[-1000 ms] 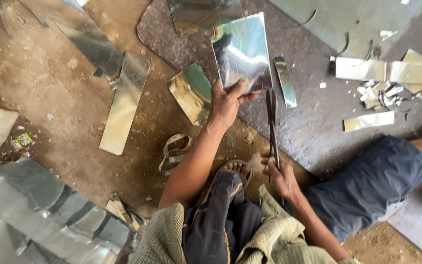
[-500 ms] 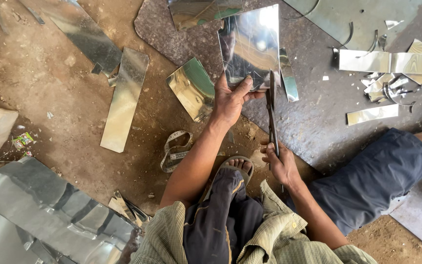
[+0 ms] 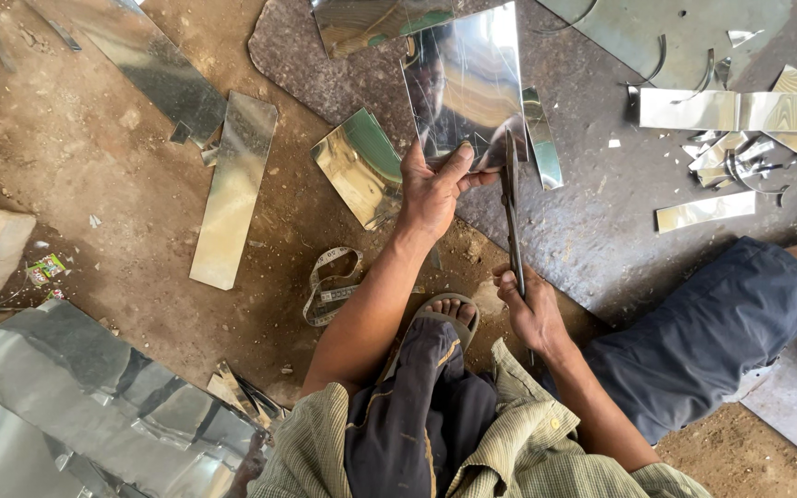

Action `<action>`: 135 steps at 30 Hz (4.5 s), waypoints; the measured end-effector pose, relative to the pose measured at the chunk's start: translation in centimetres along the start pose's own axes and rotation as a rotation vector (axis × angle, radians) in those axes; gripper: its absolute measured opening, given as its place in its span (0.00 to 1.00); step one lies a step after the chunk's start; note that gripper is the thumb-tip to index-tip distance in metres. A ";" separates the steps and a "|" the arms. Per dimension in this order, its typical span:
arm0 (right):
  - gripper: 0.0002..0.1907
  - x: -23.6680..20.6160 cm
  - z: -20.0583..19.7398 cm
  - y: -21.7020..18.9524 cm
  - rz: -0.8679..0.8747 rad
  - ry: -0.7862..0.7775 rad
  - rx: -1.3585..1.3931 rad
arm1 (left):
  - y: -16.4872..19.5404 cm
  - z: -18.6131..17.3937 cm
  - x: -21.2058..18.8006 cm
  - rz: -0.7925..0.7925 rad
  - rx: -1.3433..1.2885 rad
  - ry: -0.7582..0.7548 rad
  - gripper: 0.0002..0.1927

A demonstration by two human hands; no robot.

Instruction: The person uses shears to cut and trim small rectangular mirror pieces one at a time. They repeatedly pick up a mirror, shear off edges or corners, and place the trimmed piece on the floor among other cut pieces.

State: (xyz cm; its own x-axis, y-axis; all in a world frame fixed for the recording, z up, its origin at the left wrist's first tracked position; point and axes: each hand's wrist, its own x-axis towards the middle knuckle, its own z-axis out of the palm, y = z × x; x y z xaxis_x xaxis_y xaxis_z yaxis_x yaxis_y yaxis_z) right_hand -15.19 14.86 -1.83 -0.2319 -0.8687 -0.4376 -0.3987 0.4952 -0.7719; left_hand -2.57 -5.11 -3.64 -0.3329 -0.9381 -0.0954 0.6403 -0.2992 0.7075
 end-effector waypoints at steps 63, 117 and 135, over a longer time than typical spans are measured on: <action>0.23 2.0 -0.7 -1.3 -0.021 -0.318 0.224 | 0.8 0.8 7.1 0.278 0.230 0.011 0.21; 0.32 5.5 1.0 -3.2 0.057 -0.251 -0.094 | 4.0 3.0 8.5 0.255 0.347 0.071 0.16; 0.24 5.7 0.7 -2.3 -0.114 -0.265 0.146 | 3.2 2.3 7.5 0.224 0.380 0.049 0.17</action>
State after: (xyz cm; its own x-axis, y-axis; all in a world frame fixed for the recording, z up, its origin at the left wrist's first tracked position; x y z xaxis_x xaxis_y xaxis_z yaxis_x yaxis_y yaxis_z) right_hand -14.96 8.75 -2.83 0.0536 -0.8991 -0.4344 -0.2725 0.4053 -0.8726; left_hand -4.66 -12.69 -0.49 -0.1759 -0.9824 0.0635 0.3899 -0.0103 0.9208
